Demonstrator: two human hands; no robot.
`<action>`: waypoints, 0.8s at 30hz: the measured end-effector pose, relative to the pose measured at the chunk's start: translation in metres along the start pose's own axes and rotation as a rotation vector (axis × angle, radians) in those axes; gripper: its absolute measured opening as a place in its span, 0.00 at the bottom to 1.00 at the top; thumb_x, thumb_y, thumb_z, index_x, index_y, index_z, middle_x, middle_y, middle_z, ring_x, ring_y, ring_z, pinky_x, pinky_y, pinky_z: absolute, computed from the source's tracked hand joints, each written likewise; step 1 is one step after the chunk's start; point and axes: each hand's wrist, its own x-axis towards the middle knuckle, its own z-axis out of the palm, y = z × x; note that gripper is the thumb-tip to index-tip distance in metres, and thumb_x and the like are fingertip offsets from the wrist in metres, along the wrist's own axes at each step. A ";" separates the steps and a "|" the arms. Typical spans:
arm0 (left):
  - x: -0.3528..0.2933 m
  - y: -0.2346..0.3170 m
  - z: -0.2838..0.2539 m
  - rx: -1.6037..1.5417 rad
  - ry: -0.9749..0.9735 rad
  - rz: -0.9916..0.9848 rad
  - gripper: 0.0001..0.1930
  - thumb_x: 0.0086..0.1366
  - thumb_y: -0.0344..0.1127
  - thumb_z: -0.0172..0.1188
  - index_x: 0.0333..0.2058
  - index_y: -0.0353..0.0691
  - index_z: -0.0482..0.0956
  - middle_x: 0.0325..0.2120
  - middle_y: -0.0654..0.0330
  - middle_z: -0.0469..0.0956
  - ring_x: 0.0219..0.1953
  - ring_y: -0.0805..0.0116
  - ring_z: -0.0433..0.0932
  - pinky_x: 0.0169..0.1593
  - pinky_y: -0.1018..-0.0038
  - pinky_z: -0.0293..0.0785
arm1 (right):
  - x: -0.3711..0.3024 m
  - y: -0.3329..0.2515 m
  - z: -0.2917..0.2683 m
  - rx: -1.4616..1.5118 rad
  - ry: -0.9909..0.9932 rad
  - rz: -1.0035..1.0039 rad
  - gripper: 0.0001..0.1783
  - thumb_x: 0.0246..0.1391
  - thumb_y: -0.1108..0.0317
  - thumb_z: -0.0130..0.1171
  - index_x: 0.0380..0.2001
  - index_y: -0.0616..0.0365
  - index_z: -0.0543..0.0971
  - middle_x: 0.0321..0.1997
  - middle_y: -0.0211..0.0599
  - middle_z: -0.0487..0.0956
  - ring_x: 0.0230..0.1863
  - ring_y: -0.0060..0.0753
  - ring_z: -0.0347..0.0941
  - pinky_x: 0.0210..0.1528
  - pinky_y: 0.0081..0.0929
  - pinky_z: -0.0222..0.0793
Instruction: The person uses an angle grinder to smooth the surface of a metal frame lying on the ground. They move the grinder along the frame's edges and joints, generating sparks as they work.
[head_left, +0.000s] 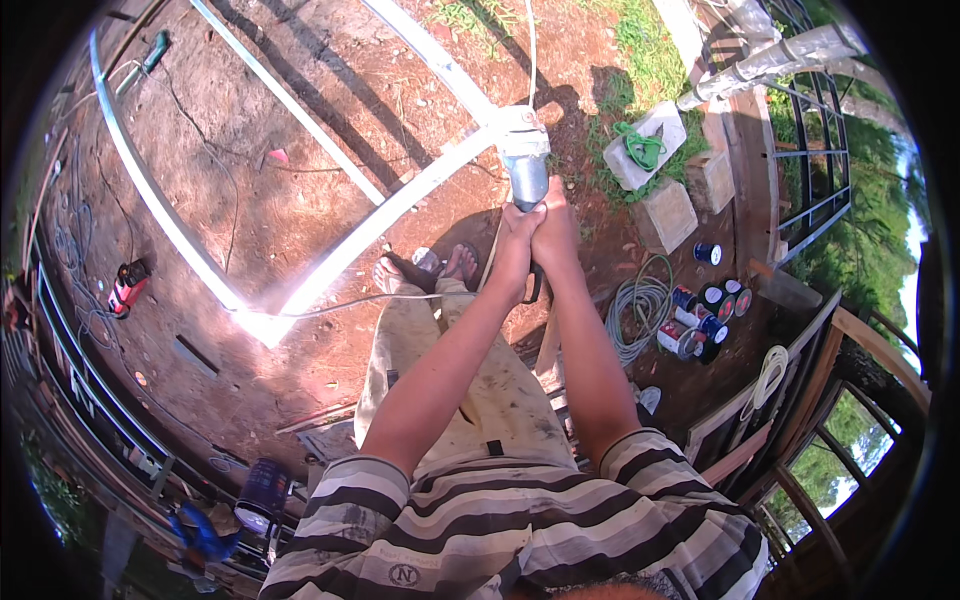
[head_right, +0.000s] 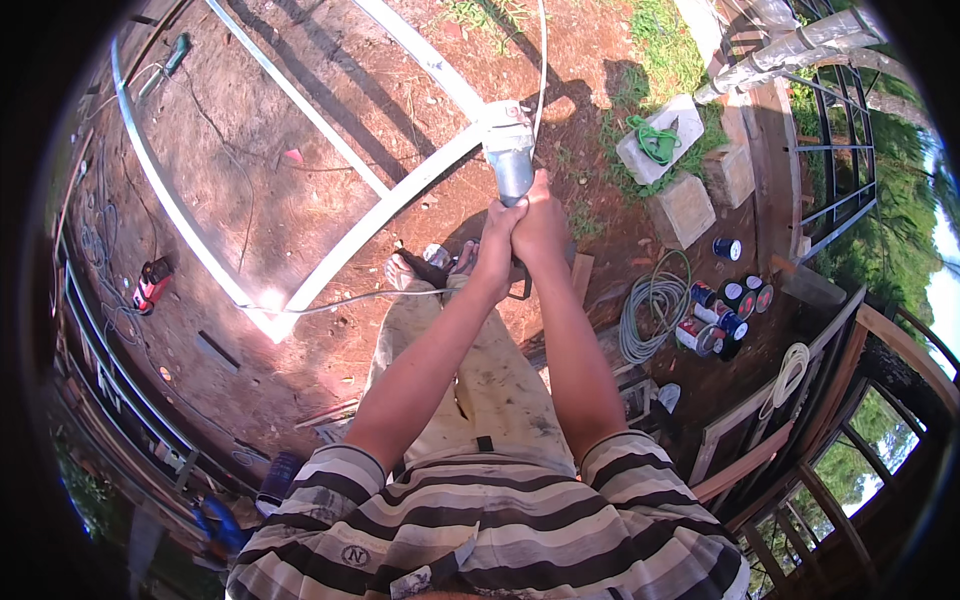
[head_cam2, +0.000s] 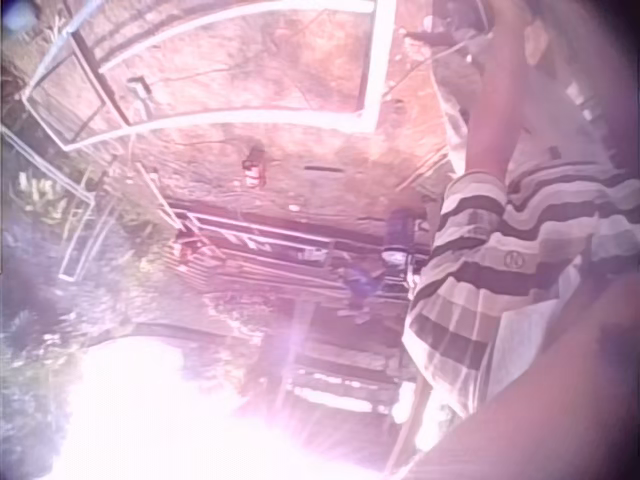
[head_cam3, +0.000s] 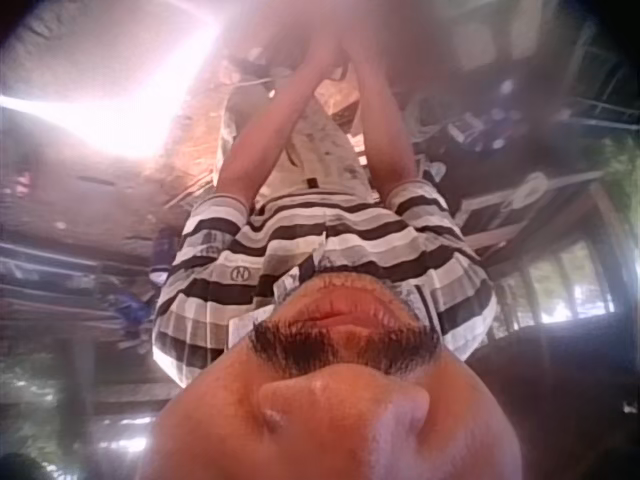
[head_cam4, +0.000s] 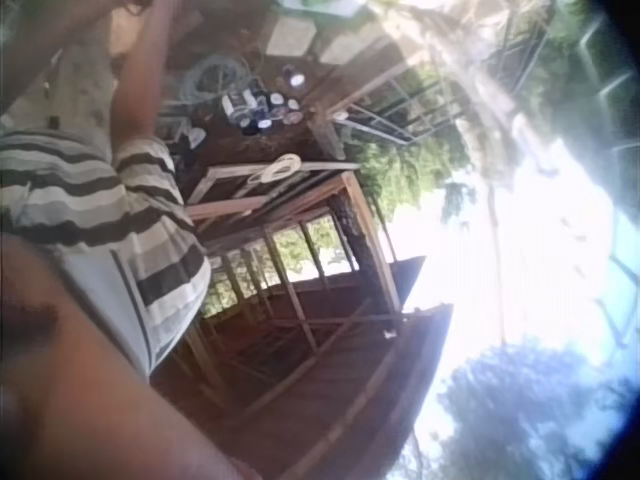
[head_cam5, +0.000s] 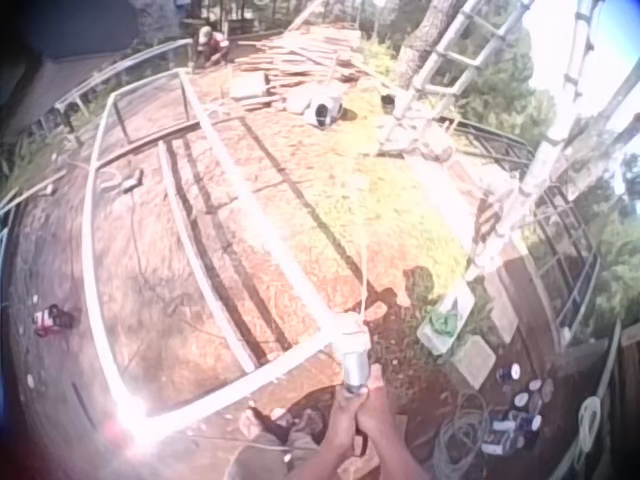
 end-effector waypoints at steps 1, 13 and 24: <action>0.000 0.001 0.001 -0.012 -0.002 0.006 0.24 0.72 0.52 0.61 0.55 0.42 0.66 0.53 0.53 0.74 0.57 0.62 0.76 0.61 0.62 0.72 | 0.004 0.005 0.004 -0.013 0.002 -0.010 0.42 0.53 0.50 0.73 0.60 0.70 0.69 0.40 0.58 0.86 0.45 0.62 0.85 0.48 0.52 0.78; 0.007 -0.003 0.009 0.052 0.045 0.003 0.22 0.72 0.52 0.59 0.53 0.44 0.66 0.50 0.54 0.73 0.53 0.63 0.76 0.59 0.62 0.73 | 0.012 0.015 0.005 0.063 0.064 -0.037 0.28 0.52 0.57 0.75 0.47 0.63 0.73 0.38 0.51 0.85 0.41 0.49 0.86 0.45 0.43 0.78; -0.001 0.005 0.010 -0.049 0.073 0.008 0.21 0.71 0.46 0.60 0.52 0.38 0.68 0.48 0.54 0.73 0.52 0.66 0.75 0.60 0.67 0.70 | 0.002 -0.004 0.001 0.046 0.040 -0.054 0.28 0.56 0.56 0.70 0.49 0.66 0.71 0.38 0.60 0.85 0.42 0.65 0.85 0.44 0.55 0.77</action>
